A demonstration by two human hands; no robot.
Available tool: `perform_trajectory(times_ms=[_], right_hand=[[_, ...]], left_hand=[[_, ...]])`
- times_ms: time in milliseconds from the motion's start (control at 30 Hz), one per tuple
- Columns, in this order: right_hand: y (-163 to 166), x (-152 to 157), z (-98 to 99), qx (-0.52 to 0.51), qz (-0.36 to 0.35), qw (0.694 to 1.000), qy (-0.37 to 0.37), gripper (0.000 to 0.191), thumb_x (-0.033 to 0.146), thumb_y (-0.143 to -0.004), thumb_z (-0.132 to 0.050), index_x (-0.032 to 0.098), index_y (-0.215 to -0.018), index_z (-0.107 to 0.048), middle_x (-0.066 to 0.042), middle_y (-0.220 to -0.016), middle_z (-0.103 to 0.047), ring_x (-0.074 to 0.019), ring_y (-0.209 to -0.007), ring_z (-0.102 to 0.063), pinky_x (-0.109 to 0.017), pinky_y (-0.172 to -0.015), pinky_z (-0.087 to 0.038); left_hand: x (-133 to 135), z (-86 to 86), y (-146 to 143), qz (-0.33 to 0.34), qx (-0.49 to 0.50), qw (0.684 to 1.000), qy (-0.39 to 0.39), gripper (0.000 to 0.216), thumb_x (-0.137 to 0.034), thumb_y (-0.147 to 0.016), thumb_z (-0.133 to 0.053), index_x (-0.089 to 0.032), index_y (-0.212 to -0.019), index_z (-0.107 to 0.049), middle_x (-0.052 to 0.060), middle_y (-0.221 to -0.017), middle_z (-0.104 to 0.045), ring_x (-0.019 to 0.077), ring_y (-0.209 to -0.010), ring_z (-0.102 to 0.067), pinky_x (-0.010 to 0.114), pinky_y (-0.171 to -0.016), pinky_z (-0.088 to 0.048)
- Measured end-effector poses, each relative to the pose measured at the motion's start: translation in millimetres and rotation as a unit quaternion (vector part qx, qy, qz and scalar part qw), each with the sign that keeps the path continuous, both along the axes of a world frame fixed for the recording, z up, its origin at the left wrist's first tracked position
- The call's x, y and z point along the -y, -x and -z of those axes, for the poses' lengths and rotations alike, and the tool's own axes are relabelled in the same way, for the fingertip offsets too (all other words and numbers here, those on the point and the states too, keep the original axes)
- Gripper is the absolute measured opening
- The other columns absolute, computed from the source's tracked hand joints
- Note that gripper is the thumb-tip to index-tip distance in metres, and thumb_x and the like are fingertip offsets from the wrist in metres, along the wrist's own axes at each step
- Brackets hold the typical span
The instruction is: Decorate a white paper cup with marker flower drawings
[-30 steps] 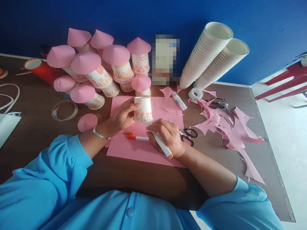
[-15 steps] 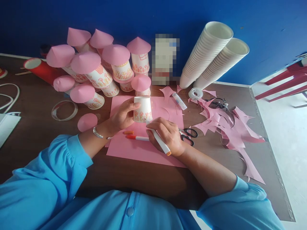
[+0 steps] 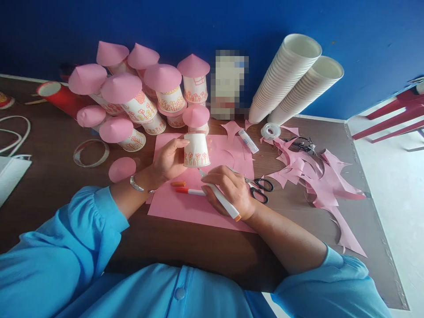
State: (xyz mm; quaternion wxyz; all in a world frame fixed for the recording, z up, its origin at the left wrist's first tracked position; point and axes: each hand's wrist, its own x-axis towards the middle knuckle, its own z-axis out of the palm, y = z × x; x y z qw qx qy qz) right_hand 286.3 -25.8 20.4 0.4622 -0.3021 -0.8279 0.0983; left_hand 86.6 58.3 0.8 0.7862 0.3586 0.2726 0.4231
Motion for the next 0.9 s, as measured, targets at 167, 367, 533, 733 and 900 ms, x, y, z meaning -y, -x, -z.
perform_trajectory(times_ms=[167, 367, 533, 733, 900], right_hand=[[4, 0, 2.0, -0.007, -0.077, 0.997, -0.004, 0.021, 0.013, -0.099, -0.06, 0.02, -0.119, -0.062, -0.006, -0.092, -0.073, -0.0207, -0.083, -0.073, -0.033, -0.068, -0.065], [7, 0, 0.9, -0.004, -0.104, 0.994, 0.015, 0.019, 0.015, -0.1, -0.06, 0.019, -0.119, -0.063, -0.008, -0.096, -0.071, -0.0216, -0.09, -0.074, -0.036, -0.074, -0.067], [6, 1, 1.0, 0.0, -0.114, 0.993, 0.017, 0.026, 0.013, -0.098, -0.062, 0.019, -0.123, -0.063, -0.008, -0.096, -0.072, -0.0225, -0.09, -0.075, -0.036, -0.076, -0.067], [2, 0, -1.0, 0.002, -0.018, 1.0, -0.018, 0.03, 0.009, -0.093, -0.063, 0.023, -0.119, -0.063, -0.004, -0.087, -0.072, -0.0211, -0.075, -0.074, -0.034, -0.067, -0.064], [2, 0, -2.3, 0.019, 0.011, 1.0, -0.014, 0.027, 0.007, -0.093, -0.064, 0.022, -0.115, -0.062, -0.004, -0.086, -0.071, -0.0194, -0.073, -0.073, -0.031, -0.067, -0.063]], left_hand=[[1, 1.9, -2, -0.025, -0.004, 1.0, 0.006, 0.043, -0.046, -0.081, -0.07, -0.019, -0.115, -0.071, 0.011, -0.109, -0.079, 0.0341, -0.116, -0.071, 0.048, -0.096, -0.059], [9, -8.9, -3, -0.003, -0.038, 0.998, -0.05, 0.051, -0.06, -0.082, -0.08, -0.021, -0.114, -0.072, 0.008, -0.105, -0.075, 0.0262, -0.102, -0.069, 0.04, -0.088, -0.056], [12, -19.1, 2, 0.03, -0.09, 0.994, -0.058, 0.062, -0.051, -0.071, -0.094, -0.019, -0.119, -0.073, 0.0, -0.09, -0.065, 0.0134, -0.077, -0.059, 0.03, -0.072, -0.05], [4, -2.6, 2, 0.024, -0.044, 0.998, -0.035, 0.055, -0.046, -0.077, -0.09, -0.022, -0.124, -0.073, 0.009, -0.116, -0.075, 0.0253, -0.108, -0.069, 0.037, -0.087, -0.057], [2, 2.1, 2, 0.026, -0.026, 0.998, -0.041, 0.05, -0.042, -0.079, -0.088, -0.021, -0.122, -0.074, 0.013, -0.126, -0.077, 0.0296, -0.119, -0.07, 0.041, -0.096, -0.058]])
